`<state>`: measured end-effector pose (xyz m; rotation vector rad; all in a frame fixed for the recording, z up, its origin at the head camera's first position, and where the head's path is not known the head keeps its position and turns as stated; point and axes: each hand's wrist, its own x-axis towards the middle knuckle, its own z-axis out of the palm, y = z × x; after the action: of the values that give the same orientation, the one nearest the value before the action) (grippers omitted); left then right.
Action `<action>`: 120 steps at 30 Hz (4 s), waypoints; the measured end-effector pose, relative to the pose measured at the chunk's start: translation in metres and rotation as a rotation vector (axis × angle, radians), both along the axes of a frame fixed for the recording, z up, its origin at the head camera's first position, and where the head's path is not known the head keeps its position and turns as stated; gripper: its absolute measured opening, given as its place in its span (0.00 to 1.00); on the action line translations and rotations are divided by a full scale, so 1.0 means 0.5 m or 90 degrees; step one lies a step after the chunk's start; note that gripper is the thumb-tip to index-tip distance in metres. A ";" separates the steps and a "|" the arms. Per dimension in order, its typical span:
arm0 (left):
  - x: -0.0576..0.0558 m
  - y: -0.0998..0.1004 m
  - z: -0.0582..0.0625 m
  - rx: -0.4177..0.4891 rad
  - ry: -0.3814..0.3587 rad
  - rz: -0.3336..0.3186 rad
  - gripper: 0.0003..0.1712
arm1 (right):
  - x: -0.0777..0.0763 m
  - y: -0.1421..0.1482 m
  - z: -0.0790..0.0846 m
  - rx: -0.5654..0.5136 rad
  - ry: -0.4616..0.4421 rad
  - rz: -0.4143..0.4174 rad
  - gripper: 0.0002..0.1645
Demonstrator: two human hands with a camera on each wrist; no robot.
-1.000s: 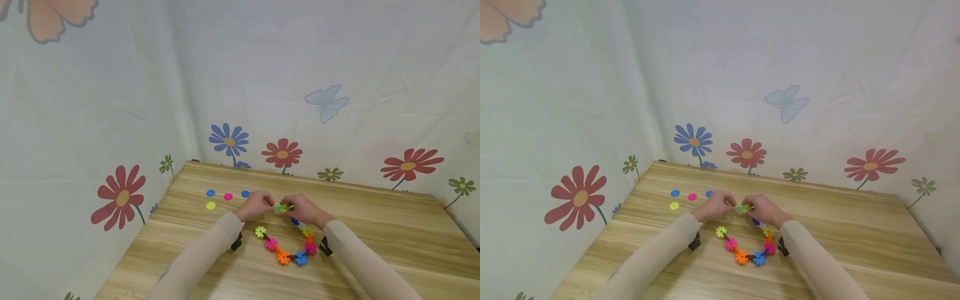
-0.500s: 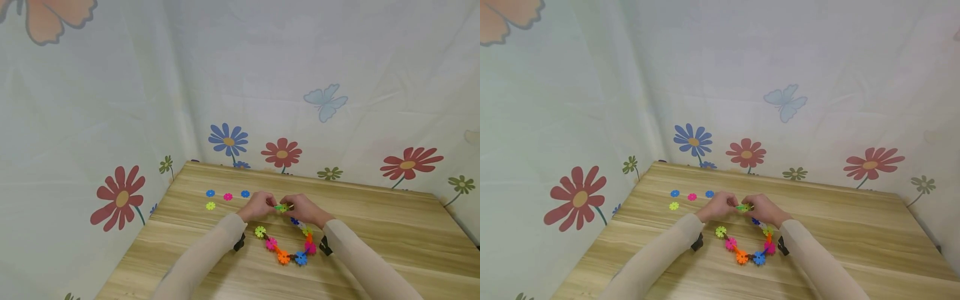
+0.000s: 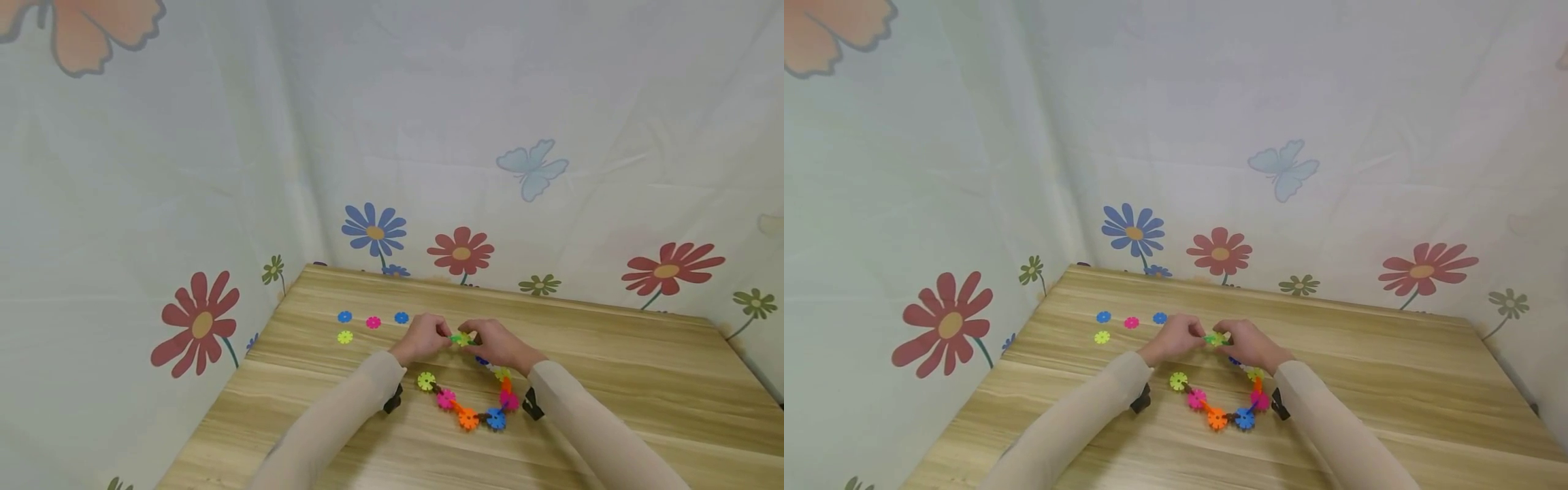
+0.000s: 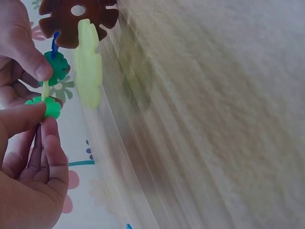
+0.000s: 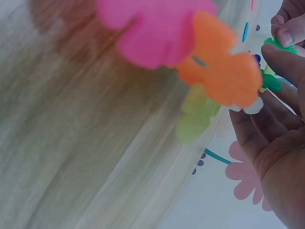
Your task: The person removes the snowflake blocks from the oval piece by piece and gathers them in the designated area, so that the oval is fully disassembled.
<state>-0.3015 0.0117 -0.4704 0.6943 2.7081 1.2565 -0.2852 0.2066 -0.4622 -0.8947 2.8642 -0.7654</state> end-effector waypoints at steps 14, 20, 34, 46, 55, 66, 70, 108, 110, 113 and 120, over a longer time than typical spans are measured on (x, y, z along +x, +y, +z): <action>0.001 -0.001 -0.001 -0.003 -0.003 -0.018 0.06 | -0.011 0.016 -0.017 -0.020 0.001 0.002 0.17; -0.001 0.004 -0.002 -0.011 0.002 -0.038 0.07 | -0.014 0.019 -0.020 -0.014 0.011 0.014 0.17; -0.010 0.019 -0.015 -0.026 0.055 -0.042 0.08 | -0.013 0.013 -0.012 -0.015 0.008 0.024 0.19; -0.004 0.023 -0.005 -0.053 0.102 -0.030 0.06 | -0.017 0.017 -0.007 0.000 0.031 0.047 0.16; -0.006 0.025 -0.007 -0.074 0.132 -0.024 0.07 | -0.017 0.016 -0.008 -0.005 0.042 0.049 0.14; -0.013 0.013 -0.009 -0.081 0.131 -0.054 0.09 | -0.020 0.020 -0.009 -0.006 0.040 0.036 0.15; -0.016 0.006 -0.019 -0.046 0.099 -0.056 0.09 | -0.016 0.019 -0.006 -0.011 0.036 0.031 0.16; -0.046 -0.120 -0.014 -0.037 -0.019 0.013 0.11 | -0.014 0.025 -0.004 0.017 0.005 0.002 0.19; -0.045 -0.116 -0.016 -0.050 -0.023 0.005 0.11 | -0.014 0.026 -0.004 0.020 0.004 0.001 0.19; -0.044 -0.107 -0.019 -0.078 -0.022 0.004 0.09 | -0.015 0.027 -0.004 0.023 0.006 0.002 0.19; -0.041 -0.095 -0.024 -0.097 0.005 0.028 0.05 | -0.016 0.026 -0.006 0.023 0.006 0.001 0.19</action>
<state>-0.3220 -0.0356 -0.4825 0.6276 2.8027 1.0439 -0.2934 0.2197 -0.4652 -0.8998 2.8755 -0.7078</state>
